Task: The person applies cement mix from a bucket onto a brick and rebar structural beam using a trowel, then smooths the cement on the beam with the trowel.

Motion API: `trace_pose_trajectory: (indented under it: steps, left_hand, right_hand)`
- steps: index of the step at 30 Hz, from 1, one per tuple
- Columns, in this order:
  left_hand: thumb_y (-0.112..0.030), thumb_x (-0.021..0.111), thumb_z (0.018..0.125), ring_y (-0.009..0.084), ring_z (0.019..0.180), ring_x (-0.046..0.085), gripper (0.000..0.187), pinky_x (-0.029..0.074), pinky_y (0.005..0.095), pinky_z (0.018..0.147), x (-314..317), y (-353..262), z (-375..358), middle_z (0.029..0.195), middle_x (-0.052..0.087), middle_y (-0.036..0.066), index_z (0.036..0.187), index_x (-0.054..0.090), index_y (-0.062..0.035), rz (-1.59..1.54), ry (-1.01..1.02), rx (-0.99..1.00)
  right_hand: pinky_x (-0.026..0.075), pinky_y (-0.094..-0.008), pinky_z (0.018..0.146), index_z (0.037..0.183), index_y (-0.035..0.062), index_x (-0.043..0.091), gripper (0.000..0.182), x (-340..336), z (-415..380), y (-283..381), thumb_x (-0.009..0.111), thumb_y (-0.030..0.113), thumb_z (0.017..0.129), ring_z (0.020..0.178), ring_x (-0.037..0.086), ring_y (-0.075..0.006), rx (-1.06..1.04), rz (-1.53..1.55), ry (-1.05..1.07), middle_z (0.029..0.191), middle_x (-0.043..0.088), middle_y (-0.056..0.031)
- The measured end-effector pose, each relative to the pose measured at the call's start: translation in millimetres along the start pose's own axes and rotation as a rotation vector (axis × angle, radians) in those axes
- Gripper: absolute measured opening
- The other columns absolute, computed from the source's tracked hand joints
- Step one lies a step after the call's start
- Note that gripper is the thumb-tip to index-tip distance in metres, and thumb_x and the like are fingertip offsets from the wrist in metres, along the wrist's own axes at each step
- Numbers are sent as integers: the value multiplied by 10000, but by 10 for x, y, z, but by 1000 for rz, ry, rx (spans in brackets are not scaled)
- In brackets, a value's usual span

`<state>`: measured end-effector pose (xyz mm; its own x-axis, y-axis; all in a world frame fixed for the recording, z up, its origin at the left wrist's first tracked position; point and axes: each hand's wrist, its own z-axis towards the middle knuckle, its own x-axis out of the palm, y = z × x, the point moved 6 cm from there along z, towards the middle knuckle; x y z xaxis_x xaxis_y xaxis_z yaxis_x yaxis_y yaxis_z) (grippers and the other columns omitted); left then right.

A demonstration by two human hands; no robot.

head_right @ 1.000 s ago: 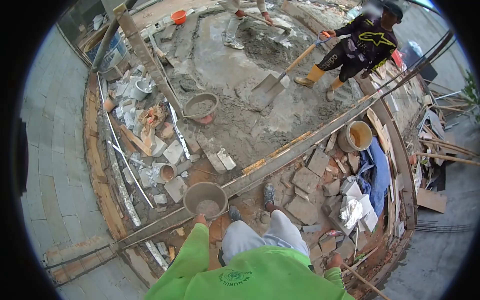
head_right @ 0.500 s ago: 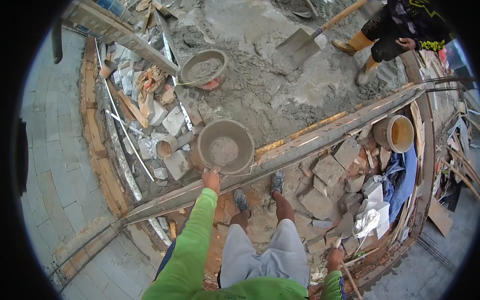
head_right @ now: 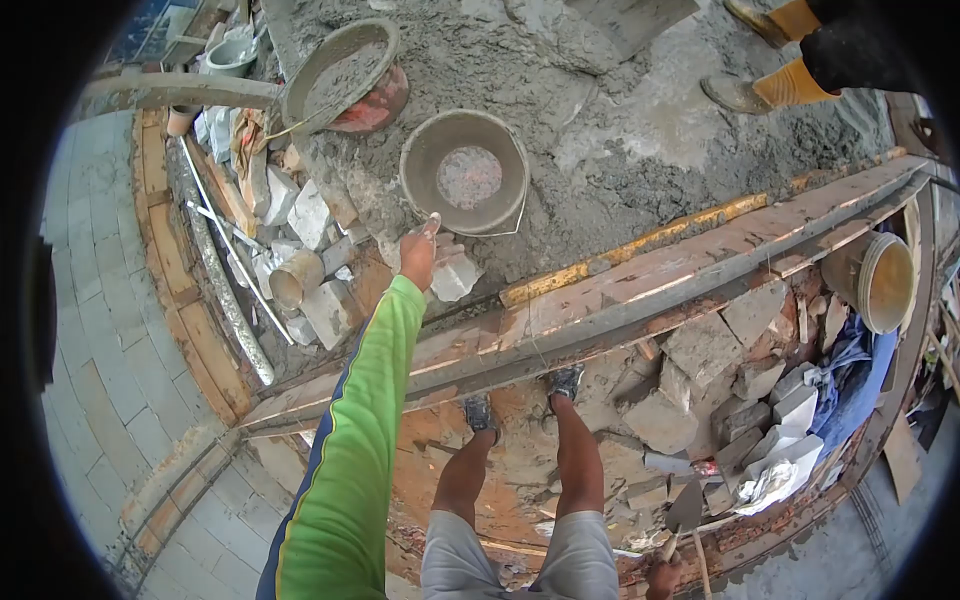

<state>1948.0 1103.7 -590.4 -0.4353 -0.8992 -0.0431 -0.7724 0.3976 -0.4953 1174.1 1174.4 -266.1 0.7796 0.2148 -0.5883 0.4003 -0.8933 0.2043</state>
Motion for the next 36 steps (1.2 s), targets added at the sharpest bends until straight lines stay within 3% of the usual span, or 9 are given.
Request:
trace_pose_trajectory:
  steps: [2, 3, 8, 16, 26, 29, 32, 35, 36]
  left_hand:
    - [-403, 512, 957, 302, 907, 660, 484, 535, 438, 810, -204, -14, -265, 1132, 621, 162, 1239, 487, -10, 153, 76, -20]
    - [-351, 573, 940, 257, 760, 678, 384, 531, 416, 652, -401, -23, -554, 1008, 650, 124, 1156, 544, -35, 127, -12, -21]
    - [-309, 580, 911, 275, 712, 664, 346, 519, 442, 645, -1663, -345, -2050, 992, 657, 103, 1165, 562, -76, 159, -202, 12]
    - [-419, 545, 881, 301, 907, 607, 562, 479, 495, 740, -2280, -1403, -3189, 1217, 561, 146, 1354, 427, -139, -47, -440, -55]
    - [-544, 573, 832, 349, 1174, 449, 779, 362, 536, 943, -1256, -2610, -1236, 1407, 386, 165, 1414, 334, -86, 128, -188, -83]
    - [-556, 599, 815, 374, 1289, 351, 861, 307, 564, 1016, -876, -2909, -609, 1483, 282, 168, 1447, 285, -63, 239, -133, -76]
    - [-555, 610, 811, 377, 1337, 289, 872, 283, 571, 1030, -1060, -2953, 440, 1511, 234, 165, 1487, 233, -153, 329, -106, -11]
    - [-543, 596, 829, 357, 1356, 268, 835, 276, 542, 1039, -940, -3110, 599, 1507, 258, 161, 1481, 255, -149, 130, -55, -83]
    - [-517, 595, 843, 319, 1230, 389, 763, 346, 497, 976, -923, -3229, 583, 1422, 365, 120, 1443, 319, -136, 43, -164, -71]
  right_hand:
    - [394, -254, 444, 1038, 30, 570, 192, -157, 8, 3, 562, 66, 849, 552, 504, -121, 101, -196, -11, 690, 534, -18]
    - [394, -254, 444, 1038, 30, 570, 192, -160, 33, 17, 562, 66, 849, 552, 504, -121, 91, -170, 10, 690, 534, -18]
    - [511, -370, 528, 1031, -28, 568, 290, -254, 23, 409, 640, 151, 815, 638, 635, -235, 57, -221, -11, 762, 633, -140]
    - [421, -312, 444, 983, -21, 556, 178, 14, 79, 1531, 546, 69, 830, 590, 564, -161, -316, -97, -49, 712, 579, -46]
    - [443, -321, 501, 901, -5, 595, 135, 213, -841, 1475, 546, 107, 842, 616, 581, -192, -133, -37, -72, 736, 596, -68]
    - [489, -351, 602, 1193, -11, 502, 379, 13, -1312, 1135, 595, 133, 855, 697, 605, -228, 129, -386, -235, 890, 630, -111]
    - [418, -322, 449, 1144, 3, 506, 274, 60, -1463, 586, 549, 71, 881, 539, 530, -157, 268, -93, -228, 754, 561, -74]
    - [397, -326, 391, 1169, 7, 514, 291, 585, -1843, 1076, 528, 58, 882, 491, 504, -154, 434, 2, -331, 713, 536, -59]
    - [409, -324, 366, 1222, 26, 507, 335, 753, -1885, 1120, 518, 60, 889, 459, 489, -158, 476, 36, -235, 701, 537, -62]
